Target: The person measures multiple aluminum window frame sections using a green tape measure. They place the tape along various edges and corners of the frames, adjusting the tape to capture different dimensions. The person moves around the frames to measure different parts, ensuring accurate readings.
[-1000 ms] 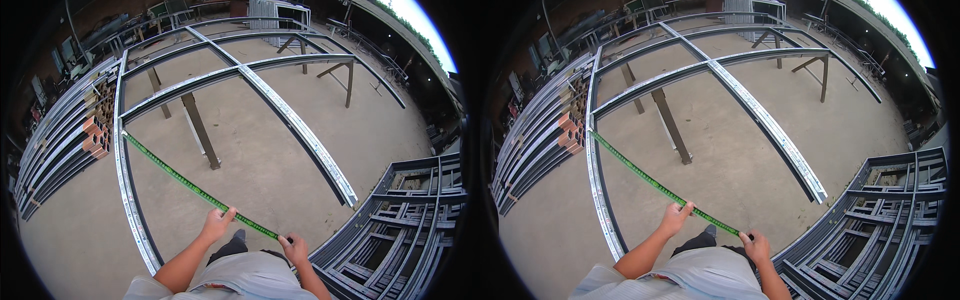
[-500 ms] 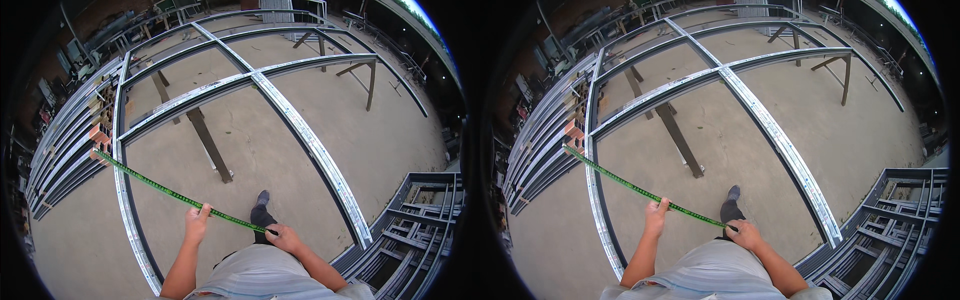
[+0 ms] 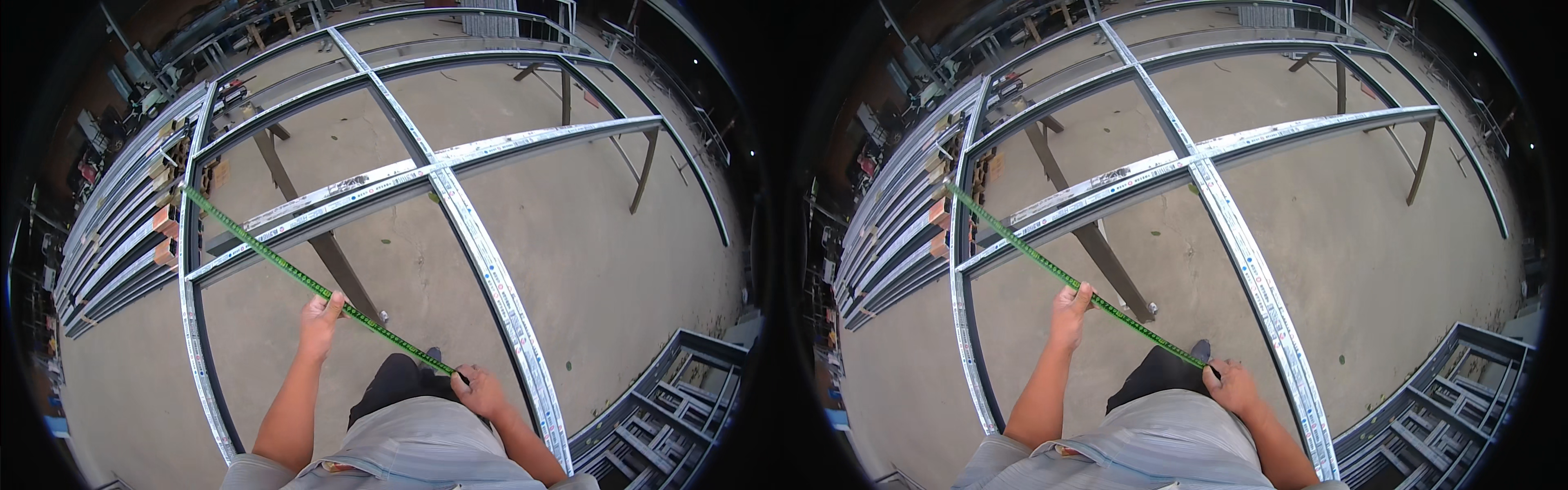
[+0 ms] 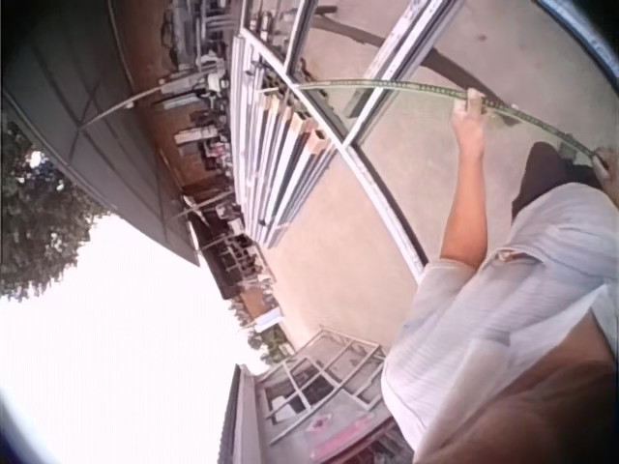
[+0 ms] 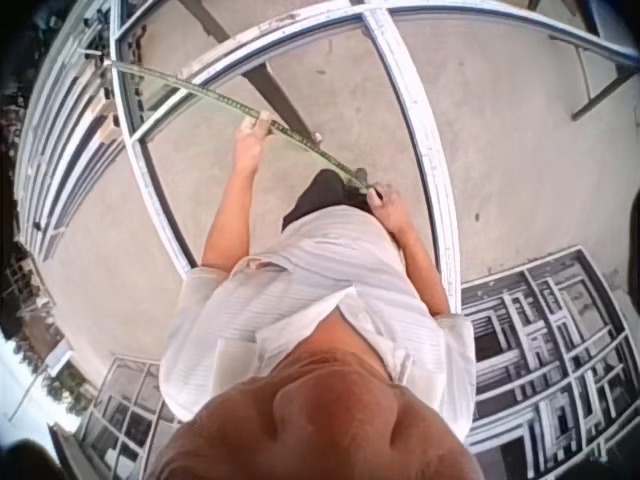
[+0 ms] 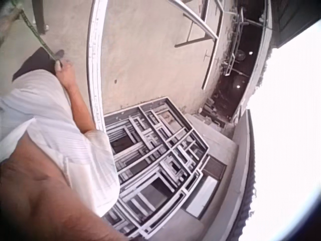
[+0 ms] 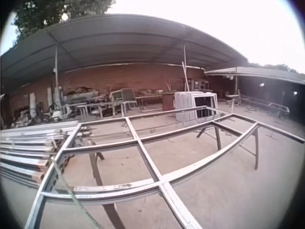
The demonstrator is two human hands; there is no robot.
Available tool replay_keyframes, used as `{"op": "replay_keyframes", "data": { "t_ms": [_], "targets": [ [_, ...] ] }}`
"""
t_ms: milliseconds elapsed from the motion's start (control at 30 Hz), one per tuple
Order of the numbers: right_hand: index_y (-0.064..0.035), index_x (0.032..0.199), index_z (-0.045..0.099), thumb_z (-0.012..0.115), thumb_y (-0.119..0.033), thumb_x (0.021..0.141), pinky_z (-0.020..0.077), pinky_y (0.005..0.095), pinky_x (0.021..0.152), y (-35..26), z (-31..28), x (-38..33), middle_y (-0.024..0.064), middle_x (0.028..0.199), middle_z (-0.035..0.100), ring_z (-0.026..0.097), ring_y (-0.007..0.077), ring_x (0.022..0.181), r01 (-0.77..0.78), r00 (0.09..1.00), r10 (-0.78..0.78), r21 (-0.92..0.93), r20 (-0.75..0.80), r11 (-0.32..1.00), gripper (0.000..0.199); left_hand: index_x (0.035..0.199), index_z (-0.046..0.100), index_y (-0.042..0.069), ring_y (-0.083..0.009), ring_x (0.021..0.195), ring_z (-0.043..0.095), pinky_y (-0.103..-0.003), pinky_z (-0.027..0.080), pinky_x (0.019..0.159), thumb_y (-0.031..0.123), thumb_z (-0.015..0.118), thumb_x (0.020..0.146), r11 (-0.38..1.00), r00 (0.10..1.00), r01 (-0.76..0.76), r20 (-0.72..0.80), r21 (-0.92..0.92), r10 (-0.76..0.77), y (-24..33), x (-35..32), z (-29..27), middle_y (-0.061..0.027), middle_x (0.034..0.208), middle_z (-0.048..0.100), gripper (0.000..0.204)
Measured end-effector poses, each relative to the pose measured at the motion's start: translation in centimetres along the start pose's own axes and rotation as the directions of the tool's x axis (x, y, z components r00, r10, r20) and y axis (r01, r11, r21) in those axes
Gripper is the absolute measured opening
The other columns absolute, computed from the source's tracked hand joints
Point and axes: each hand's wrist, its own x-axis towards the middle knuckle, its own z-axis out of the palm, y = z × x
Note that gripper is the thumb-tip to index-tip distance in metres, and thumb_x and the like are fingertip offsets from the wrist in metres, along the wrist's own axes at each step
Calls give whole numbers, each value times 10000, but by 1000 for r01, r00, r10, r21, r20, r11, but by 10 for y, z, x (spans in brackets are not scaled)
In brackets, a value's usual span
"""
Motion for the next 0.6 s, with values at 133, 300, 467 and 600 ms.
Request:
{"op": "replay_keyframes", "data": {
  "t_ms": [133,300,467,600],
  "targets": [
    [-80,1055,743,658,-281,1019,555,565,866,-1,-14,36,294,948,716,687,494,969,-33,997,41,124,-67,992,221,1004,724,67,-126,817,648,-318,543,804,492,788,1026,998,994,63,86,-5,-62,1,78,31,-5,908,699,430],
    [-50,1012,732,656,-217,1017,549,547,767,-14,-40,89,278,870,698,681,486,850,-117,966,149,156,-213,981,184,1013,725,47,-117,821,634,-301,538,793,464,769,1049,993,967,116,229,-13,-110,7,183,90,-9,916,697,421],
    [-23,967,721,650,-224,1029,532,556,744,-38,-68,159,273,886,695,673,484,827,-300,894,323,119,-312,946,222,1033,733,61,-88,825,624,-277,524,760,516,761,1040,982,912,176,386,-63,-139,-12,311,143,16,953,704,456],
    [35,885,651,606,-215,1048,505,560,721,-70,-76,227,288,841,667,657,482,780,-353,851,331,23,-409,935,301,1028,729,59,-65,835,625,-269,528,767,495,712,1079,961,876,239,457,-138,-153,-14,397,171,23,936,707,439]
  ]
}}
